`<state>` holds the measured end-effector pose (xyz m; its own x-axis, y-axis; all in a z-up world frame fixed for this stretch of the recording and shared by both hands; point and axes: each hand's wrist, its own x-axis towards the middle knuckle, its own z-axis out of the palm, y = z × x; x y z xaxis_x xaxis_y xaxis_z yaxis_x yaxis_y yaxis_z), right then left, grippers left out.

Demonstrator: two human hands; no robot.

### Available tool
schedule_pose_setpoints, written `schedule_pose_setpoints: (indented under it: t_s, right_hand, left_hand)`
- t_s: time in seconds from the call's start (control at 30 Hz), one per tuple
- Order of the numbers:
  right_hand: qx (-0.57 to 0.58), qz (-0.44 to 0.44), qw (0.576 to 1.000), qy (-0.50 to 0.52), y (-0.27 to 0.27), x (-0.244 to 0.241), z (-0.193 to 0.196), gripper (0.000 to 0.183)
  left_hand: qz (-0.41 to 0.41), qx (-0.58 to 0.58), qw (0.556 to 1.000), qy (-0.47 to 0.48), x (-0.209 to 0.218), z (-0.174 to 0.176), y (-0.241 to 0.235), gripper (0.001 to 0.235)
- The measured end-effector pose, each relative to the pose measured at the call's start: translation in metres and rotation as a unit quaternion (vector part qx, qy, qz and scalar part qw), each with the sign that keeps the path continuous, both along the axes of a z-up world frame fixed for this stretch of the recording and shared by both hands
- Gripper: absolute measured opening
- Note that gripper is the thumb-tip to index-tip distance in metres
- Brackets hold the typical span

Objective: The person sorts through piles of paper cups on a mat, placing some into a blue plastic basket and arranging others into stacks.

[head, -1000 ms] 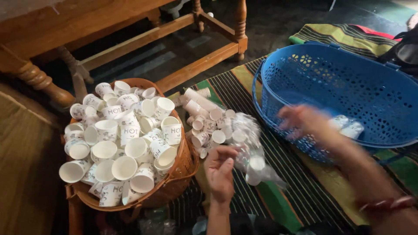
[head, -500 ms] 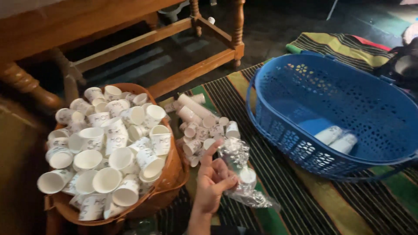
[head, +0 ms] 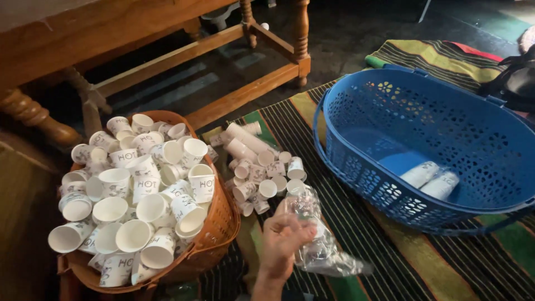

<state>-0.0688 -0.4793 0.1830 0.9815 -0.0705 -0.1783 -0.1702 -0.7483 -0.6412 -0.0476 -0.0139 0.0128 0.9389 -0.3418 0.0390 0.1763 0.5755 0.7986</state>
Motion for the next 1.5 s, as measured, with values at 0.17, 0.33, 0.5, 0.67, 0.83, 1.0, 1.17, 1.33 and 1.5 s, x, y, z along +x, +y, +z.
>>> schedule_pose_setpoints:
  t_s: [0.17,0.33,0.5,0.67,0.83,1.0,1.17,1.33,1.5]
  right_hand:
    - [-0.014,0.016,0.999,0.032,0.125,0.006,0.008,0.059]
    - [0.197,0.134,0.971,0.034,0.269,0.021,-0.050,0.045]
    - [0.370,0.092,0.923,0.059,0.272,0.018,-0.093,0.020]
    - [0.541,0.005,0.837,0.086,0.271,0.007,-0.111,0.017]
    - [0.562,-0.161,0.799,0.141,0.269,-0.006,-0.166,0.020]
    - [0.545,-0.202,0.801,0.144,0.261,-0.006,-0.214,0.019]
    - [0.571,-0.195,0.784,0.146,0.259,-0.004,-0.261,0.024]
    - [0.614,-0.206,0.751,0.128,0.276,-0.005,-0.250,0.023]
    - [0.629,-0.206,0.741,0.113,0.273,-0.007,-0.272,0.031]
  left_hand:
    - [-0.037,-0.099,0.993,-0.044,-0.016,0.039,-0.001,0.020]
    - [-0.074,-0.048,0.996,0.026,-0.021,0.039,0.009,0.032]
    - [-0.052,-0.136,0.989,0.025,-0.017,0.006,0.010,0.038]
    - [-0.018,-0.205,0.953,0.224,-0.015,0.066,0.005,0.039]
    - [0.048,-0.056,0.939,0.335,-0.012,0.012,-0.012,0.036]
    - [0.087,-0.033,0.952,0.292,-0.006,-0.044,-0.021,0.020]
    - [0.089,0.006,0.949,0.301,0.004,-0.064,-0.024,0.012]
    - [0.114,0.020,0.955,0.273,0.011,-0.099,-0.027,0.009]
    - [0.089,0.068,0.947,0.300,0.016,-0.101,-0.024,0.008]
